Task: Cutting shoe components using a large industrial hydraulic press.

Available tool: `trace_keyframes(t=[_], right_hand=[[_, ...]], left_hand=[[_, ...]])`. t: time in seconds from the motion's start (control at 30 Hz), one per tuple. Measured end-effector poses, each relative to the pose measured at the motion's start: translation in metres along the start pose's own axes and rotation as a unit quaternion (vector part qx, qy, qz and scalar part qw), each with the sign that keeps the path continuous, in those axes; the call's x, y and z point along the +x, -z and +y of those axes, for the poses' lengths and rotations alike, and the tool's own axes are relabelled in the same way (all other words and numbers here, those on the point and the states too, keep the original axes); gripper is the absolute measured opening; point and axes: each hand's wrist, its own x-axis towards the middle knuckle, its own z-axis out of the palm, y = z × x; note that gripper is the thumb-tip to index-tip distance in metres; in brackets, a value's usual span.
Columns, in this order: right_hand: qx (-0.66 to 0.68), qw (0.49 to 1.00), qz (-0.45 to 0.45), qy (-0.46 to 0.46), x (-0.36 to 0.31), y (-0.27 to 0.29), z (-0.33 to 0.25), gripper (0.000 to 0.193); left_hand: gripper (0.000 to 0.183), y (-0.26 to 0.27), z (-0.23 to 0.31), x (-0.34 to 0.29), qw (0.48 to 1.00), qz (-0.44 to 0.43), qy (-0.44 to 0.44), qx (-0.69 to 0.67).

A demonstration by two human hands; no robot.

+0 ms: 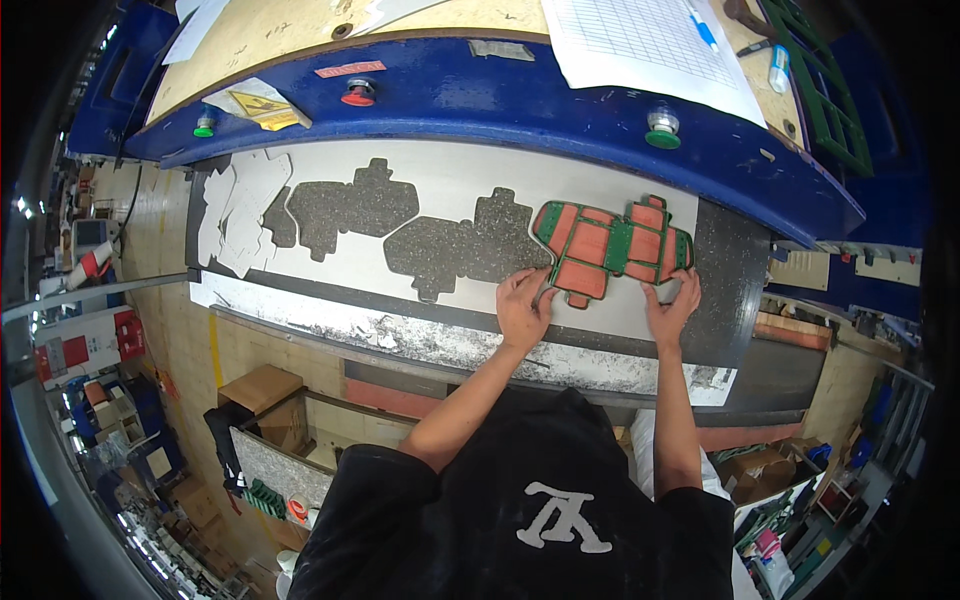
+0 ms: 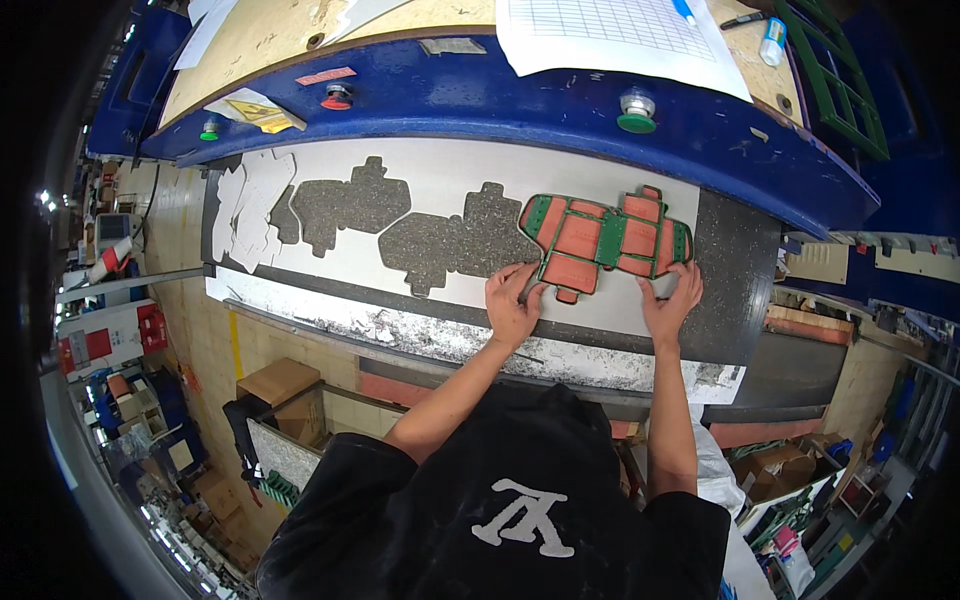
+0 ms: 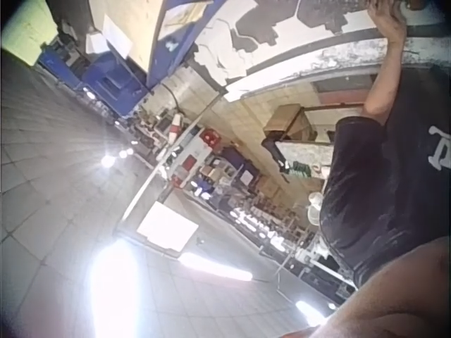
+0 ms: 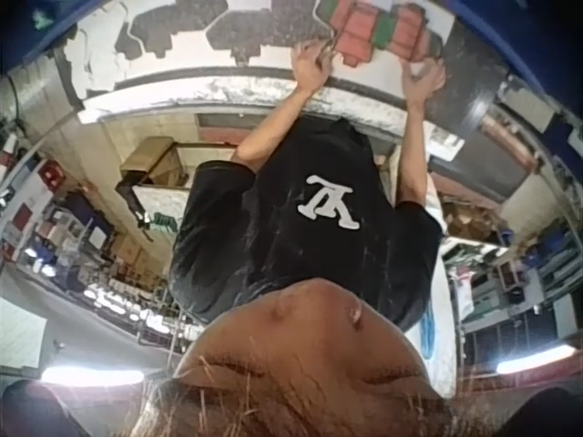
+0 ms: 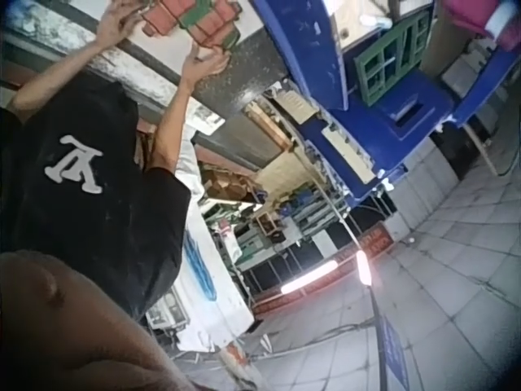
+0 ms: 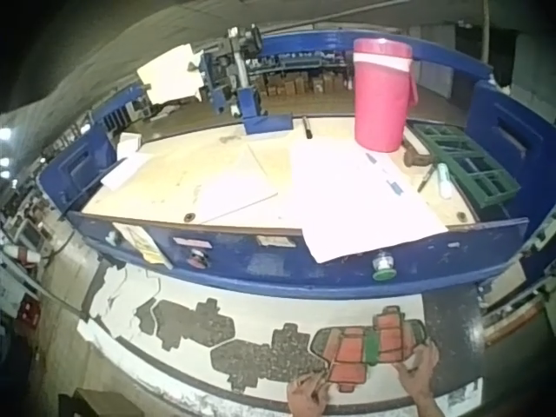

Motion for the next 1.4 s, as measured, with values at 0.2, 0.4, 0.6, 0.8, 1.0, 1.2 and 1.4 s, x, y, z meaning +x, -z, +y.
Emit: trace_keyframes(t=[0.2, 0.4, 0.6, 0.8, 1.0, 1.2, 1.4], right_hand=[[-0.01, 1.0, -0.005, -0.009, -0.0007, -0.0004, 0.0001, 0.066], [-0.005, 1.0, -0.008, -0.005, -0.0004, 0.0004, -0.0015, 0.066], [-0.011, 1.0, -0.013, -0.007, -0.0006, -0.0006, 0.0027, 0.066], [-0.006, 1.0, -0.025, -0.015, -0.0014, -0.0001, 0.0035, 0.066], [-0.006, 0.999, -0.029, -0.018, -0.0025, 0.0005, 0.0034, 0.064], [-0.004, 0.999, -0.043, -0.027, -0.0018, 0.0015, 0.0042, 0.064], [-0.007, 0.999, -0.039, -0.023, -0.0035, -0.0005, 0.0072, 0.064]], left_hand=[[0.044, -0.0008, -0.0026, 0.0005, 1.0, -0.011, 0.002, -0.006], [0.045, -0.0022, -0.0056, -0.0005, 1.0, -0.006, -0.001, -0.013], [0.047, -0.0031, -0.0057, 0.0, 1.0, -0.014, 0.001, -0.018], [0.044, -0.0019, -0.0049, 0.0013, 1.0, -0.021, -0.006, -0.001], [0.047, -0.003, -0.0062, -0.0009, 1.0, -0.022, 0.008, -0.004], [0.045, -0.0035, -0.0066, -0.0004, 0.999, -0.031, 0.012, -0.003], [0.045, -0.0036, -0.0051, 0.0004, 0.999, -0.03, 0.013, -0.004]])
